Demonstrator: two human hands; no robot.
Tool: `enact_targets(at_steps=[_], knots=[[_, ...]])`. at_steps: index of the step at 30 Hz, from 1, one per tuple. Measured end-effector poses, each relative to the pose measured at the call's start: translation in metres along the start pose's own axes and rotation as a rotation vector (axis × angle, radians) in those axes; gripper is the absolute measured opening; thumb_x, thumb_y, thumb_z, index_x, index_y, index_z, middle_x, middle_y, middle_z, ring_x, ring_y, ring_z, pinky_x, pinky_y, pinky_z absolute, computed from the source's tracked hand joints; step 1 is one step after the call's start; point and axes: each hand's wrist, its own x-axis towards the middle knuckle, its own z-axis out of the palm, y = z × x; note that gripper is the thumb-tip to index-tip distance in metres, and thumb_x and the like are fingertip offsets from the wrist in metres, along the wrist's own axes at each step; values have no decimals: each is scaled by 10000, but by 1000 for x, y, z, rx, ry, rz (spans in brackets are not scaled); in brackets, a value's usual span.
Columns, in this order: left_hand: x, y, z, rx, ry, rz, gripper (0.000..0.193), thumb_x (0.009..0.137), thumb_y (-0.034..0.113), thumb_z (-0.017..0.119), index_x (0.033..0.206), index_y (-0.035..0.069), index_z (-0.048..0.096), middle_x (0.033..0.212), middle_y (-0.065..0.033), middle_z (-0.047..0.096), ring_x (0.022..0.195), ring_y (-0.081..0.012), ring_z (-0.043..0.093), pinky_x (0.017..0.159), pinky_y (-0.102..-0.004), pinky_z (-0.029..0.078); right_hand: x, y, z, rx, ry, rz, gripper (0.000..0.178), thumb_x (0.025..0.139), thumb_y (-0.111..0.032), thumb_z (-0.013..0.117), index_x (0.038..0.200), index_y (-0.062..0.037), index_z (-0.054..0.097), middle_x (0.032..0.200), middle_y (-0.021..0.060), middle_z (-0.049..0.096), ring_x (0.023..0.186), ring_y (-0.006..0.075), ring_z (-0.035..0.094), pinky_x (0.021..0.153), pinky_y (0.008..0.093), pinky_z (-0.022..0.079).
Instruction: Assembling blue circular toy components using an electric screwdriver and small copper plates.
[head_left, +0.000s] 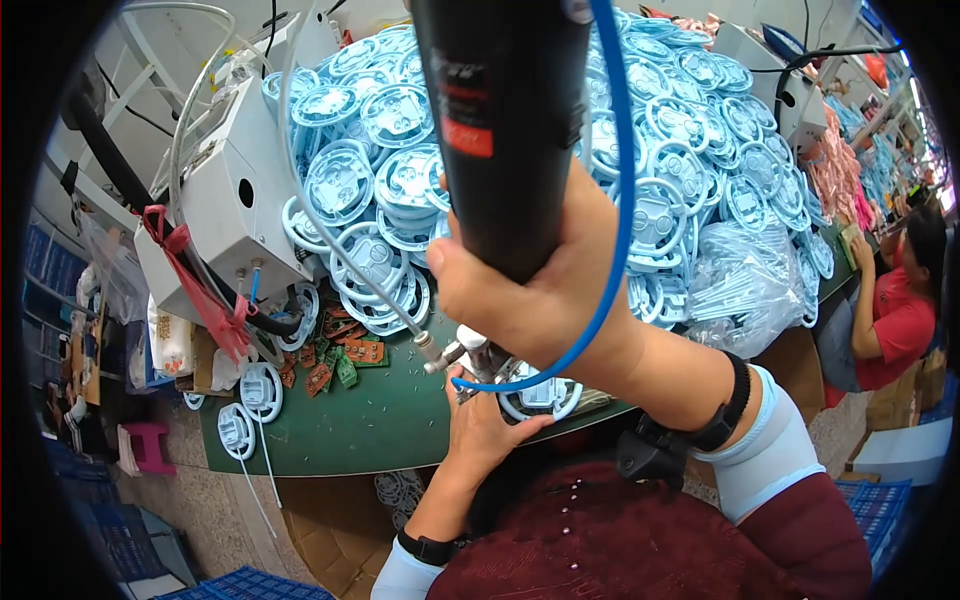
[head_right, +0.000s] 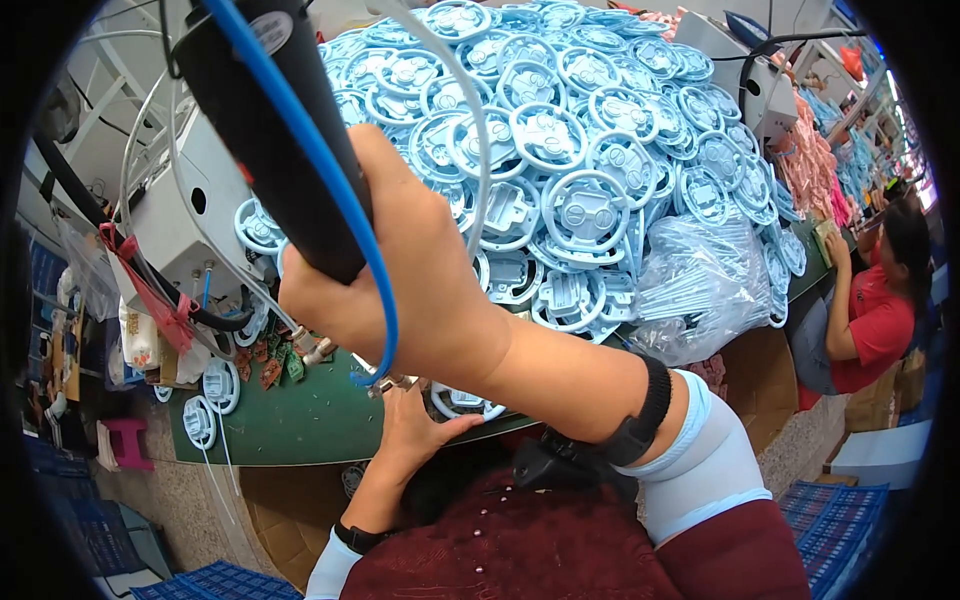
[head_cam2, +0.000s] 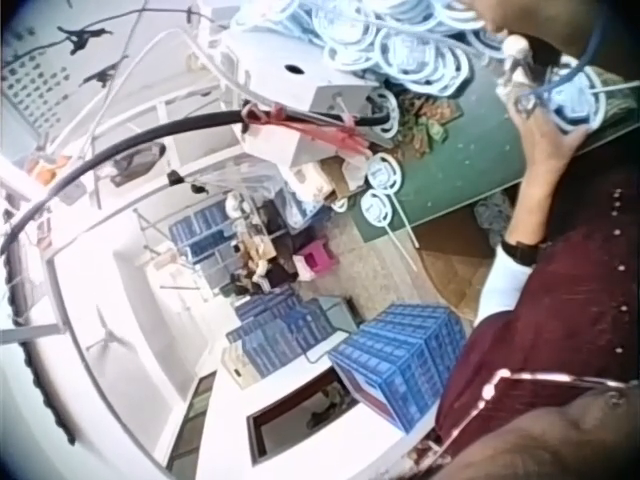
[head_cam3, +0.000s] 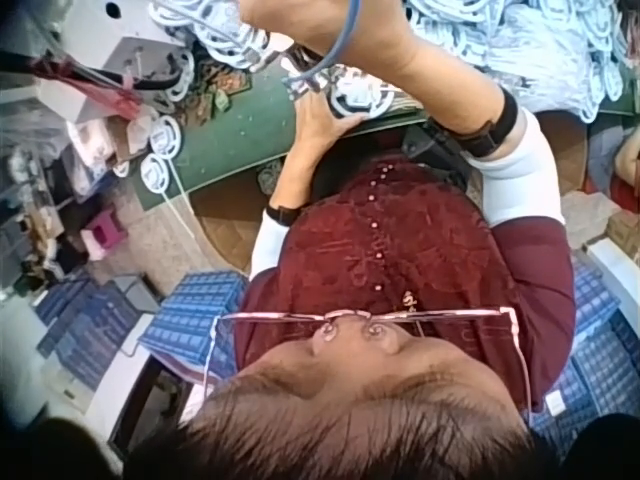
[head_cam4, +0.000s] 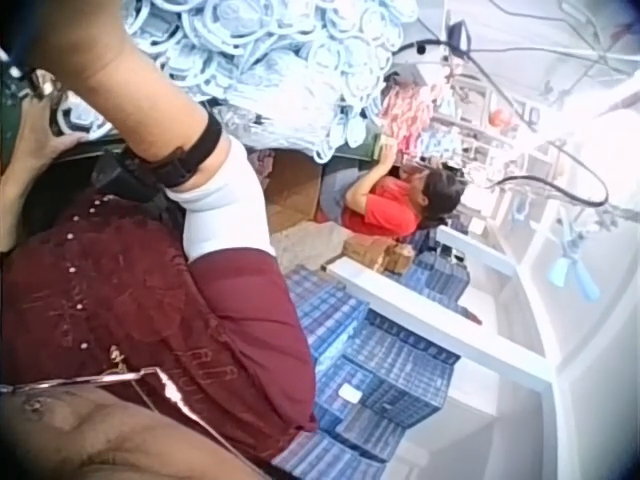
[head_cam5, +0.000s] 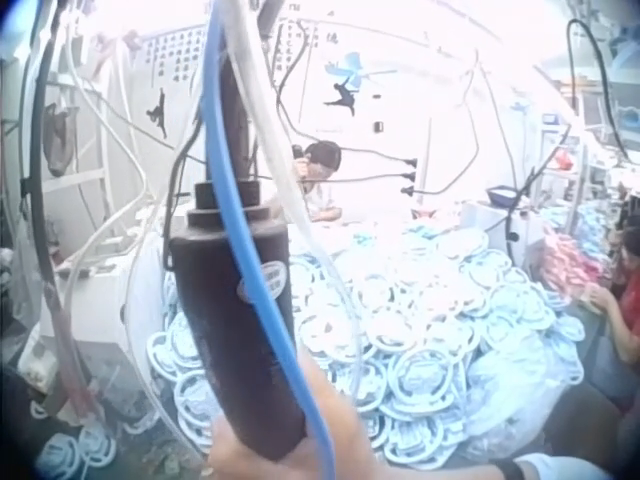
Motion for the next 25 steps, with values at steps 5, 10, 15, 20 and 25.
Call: enact_targets(at_steps=[5,10,15,20,25], knots=[[3,4,-8,-58,55,3,658,717,321,856,1235,20,583,1251,-180,582,1207,-372,512,1079,-518,294,4,-19,-10,76,26,55,306,826,23,668,1107,21,547,788,25,603,629,93,596,584,260,492],[-1,-24,-18,-134,280,-78,245,836,55,693,1072,-8,672,1216,-185,636,1157,-379,581,981,-436,448,27,-37,-30,194,-21,-34,275,861,-60,615,1099,26,507,789,88,598,586,168,618,558,291,506],[1,0,-41,-29,203,136,822,712,281,859,1373,-10,466,1360,-156,560,1274,-365,492,1072,-497,330,27,-71,-24,18,24,24,306,867,-86,612,1126,43,513,768,91,593,570,162,609,552,284,497],[5,-6,-15,-70,-120,52,1027,577,398,928,1383,-17,446,1464,-190,443,1356,-404,383,1117,-549,241,13,-46,-9,102,-7,47,355,828,24,658,1161,66,541,788,49,603,627,112,615,582,261,501],[9,0,-16,26,24,119,947,604,396,926,1354,14,492,1349,-227,532,1281,-346,508,1092,-455,371,8,-38,-4,1,-25,16,354,822,10,687,1153,45,567,799,34,608,639,91,608,590,256,502]])
